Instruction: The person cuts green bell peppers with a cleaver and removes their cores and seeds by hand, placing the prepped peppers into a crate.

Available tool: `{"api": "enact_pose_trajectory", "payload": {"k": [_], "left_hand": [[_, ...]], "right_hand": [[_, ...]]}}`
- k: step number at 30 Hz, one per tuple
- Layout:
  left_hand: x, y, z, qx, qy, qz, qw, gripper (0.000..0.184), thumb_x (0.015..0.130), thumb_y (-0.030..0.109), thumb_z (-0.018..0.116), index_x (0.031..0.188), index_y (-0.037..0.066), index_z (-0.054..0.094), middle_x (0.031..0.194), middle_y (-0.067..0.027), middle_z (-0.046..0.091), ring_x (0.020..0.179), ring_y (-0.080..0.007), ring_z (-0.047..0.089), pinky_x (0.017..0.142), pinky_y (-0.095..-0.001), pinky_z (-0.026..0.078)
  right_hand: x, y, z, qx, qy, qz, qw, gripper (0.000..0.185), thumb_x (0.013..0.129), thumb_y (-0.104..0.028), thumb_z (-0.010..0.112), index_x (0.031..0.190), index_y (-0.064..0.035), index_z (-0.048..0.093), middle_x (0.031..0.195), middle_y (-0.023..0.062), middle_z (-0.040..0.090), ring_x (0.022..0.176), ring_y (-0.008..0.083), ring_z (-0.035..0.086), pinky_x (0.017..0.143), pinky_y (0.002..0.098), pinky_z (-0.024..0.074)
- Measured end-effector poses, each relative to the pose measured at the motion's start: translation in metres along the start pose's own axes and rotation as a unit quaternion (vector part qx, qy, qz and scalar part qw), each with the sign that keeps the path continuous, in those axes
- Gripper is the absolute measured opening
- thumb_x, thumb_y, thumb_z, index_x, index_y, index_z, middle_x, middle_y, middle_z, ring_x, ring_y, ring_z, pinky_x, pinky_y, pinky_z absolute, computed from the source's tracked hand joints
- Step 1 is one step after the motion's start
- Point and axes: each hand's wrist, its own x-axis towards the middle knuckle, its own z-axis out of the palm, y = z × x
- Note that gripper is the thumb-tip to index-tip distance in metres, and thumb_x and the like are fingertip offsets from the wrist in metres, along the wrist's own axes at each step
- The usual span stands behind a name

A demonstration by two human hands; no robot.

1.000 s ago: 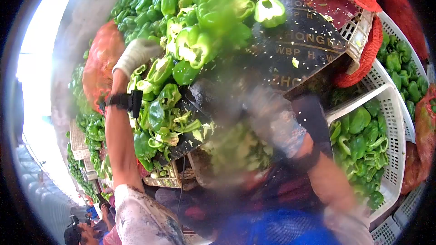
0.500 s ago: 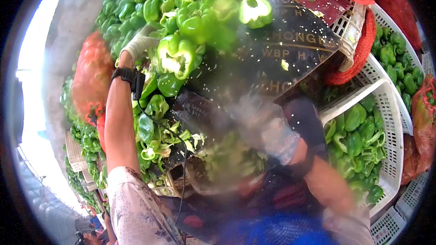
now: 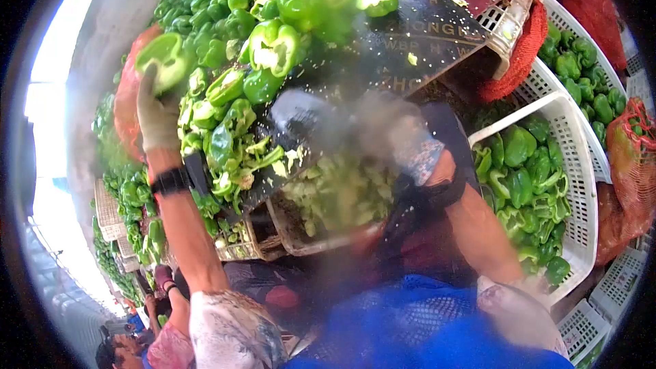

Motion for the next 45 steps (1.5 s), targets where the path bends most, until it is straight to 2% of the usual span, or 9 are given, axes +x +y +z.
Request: {"api": "enact_pose_trajectory", "payload": {"k": [1,3,9,18,24,27,31,36,45], "left_hand": [[-0.03,0.014,-0.005,0.064,-0.016,0.065,0.996,0.042,0.091,0.024,0.065,0.123,-0.002,0.054,0.118,-0.0176,0.061,0.109,-0.0332,0.062,0.092,-0.0431,0.056],[-0.079,0.065,0.012,-0.506,0.098,-0.28,0.81,0.045,0.091,0.025,0.066,0.125,-0.001,0.051,0.123,-0.0198,0.059,0.109,-0.0355,0.062,0.091,-0.0506,0.056],[-0.218,0.091,0.044,-0.725,0.132,-0.308,0.601,0.049,0.089,0.02,0.068,0.131,0.002,0.048,0.135,-0.021,0.051,0.125,-0.0409,0.049,0.102,-0.0634,0.044],[-0.296,0.11,0.065,-0.648,0.188,-0.333,0.659,0.055,0.092,0.052,0.055,0.13,0.013,0.055,0.13,-0.0056,0.058,0.118,-0.025,0.056,0.096,-0.0442,0.049],[-0.31,0.119,0.063,-0.659,0.177,-0.351,0.641,0.048,0.087,0.039,0.058,0.126,0.01,0.059,0.125,-0.0058,0.061,0.114,-0.0226,0.057,0.097,-0.0409,0.045],[-0.319,0.101,0.069,-0.594,0.178,-0.294,0.728,0.049,0.086,0.038,0.059,0.126,0.01,0.059,0.125,-0.0062,0.061,0.114,-0.0222,0.056,0.096,-0.0399,0.046],[-0.318,0.102,0.057,-0.684,0.203,-0.389,0.583,0.04,0.086,0.036,0.062,0.116,0.009,0.063,0.113,-0.0055,0.067,0.103,-0.0204,0.061,0.088,-0.0399,0.05],[-0.328,0.092,0.061,-0.696,0.173,-0.394,0.575,0.029,0.087,0.03,0.064,0.105,0.007,0.064,0.095,-0.0061,0.068,0.083,-0.0185,0.065,0.065,-0.0271,0.053],[-0.339,0.096,0.081,-0.612,0.172,-0.406,0.656,0.035,0.085,0.035,0.064,0.11,0.01,0.062,0.108,-0.0085,0.064,0.094,-0.024,0.064,0.081,-0.0425,0.056]], "right_hand": [[-0.004,0.0,-0.007,-0.021,0.005,0.0,1.0,0.039,0.075,-0.009,0.068,0.113,-0.0127,0.063,0.093,0.0127,0.059,0.088,0.0329,0.061,0.075,0.0437,0.0507],[-0.005,-0.001,-0.025,-0.049,0.044,0.009,0.998,0.036,0.076,-0.009,0.066,0.112,-0.0118,0.063,0.093,0.0135,0.061,0.087,0.033,0.062,0.077,0.0429,0.0511],[0.002,0.013,0.0,-0.155,0.147,-0.116,0.97,0.034,0.082,-0.014,0.061,0.115,-0.0122,0.063,0.104,0.0131,0.065,0.088,0.0285,0.065,0.07,0.0421,0.0531],[-0.037,-0.142,0.022,0.175,0.044,-0.196,0.964,0.057,0.081,-0.027,0.069,0.134,-0.0098,0.054,0.112,0.0174,0.066,0.097,0.0301,0.065,0.085,0.0388,0.0509],[-0.048,-0.151,0.02,-0.001,-0.002,-0.236,0.972,0.061,0.082,-0.036,0.069,0.132,-0.0042,0.051,0.104,0.0176,0.064,0.093,0.0309,0.065,0.081,0.0418,0.0518],[-0.052,-0.155,0.023,-0.078,-0.044,-0.241,0.966,0.057,0.082,-0.033,0.067,0.129,-0.0034,0.053,0.105,0.017,0.063,0.095,0.0302,0.063,0.081,0.043,0.0507],[-0.059,-0.152,0.041,-0.111,0.018,-0.337,0.935,0.048,0.076,-0.029,0.07,0.119,-0.0076,0.061,0.109,0.0118,0.063,0.1,0.0262,0.06,0.081,0.0413,0.05],[-0.054,-0.15,0.048,-0.078,-0.115,-0.325,0.935,0.041,0.091,-0.035,0.058,0.123,-0.0092,0.059,0.1,0.019,0.066,0.095,0.0344,0.063,0.085,0.0458,0.0495],[-0.059,-0.128,0.081,0.117,-0.009,-0.28,0.953,0.032,0.088,-0.031,0.063,0.11,-0.0094,0.07,0.1,0.0157,0.067,0.093,0.0341,0.064,0.082,0.0421,0.0518]]}}
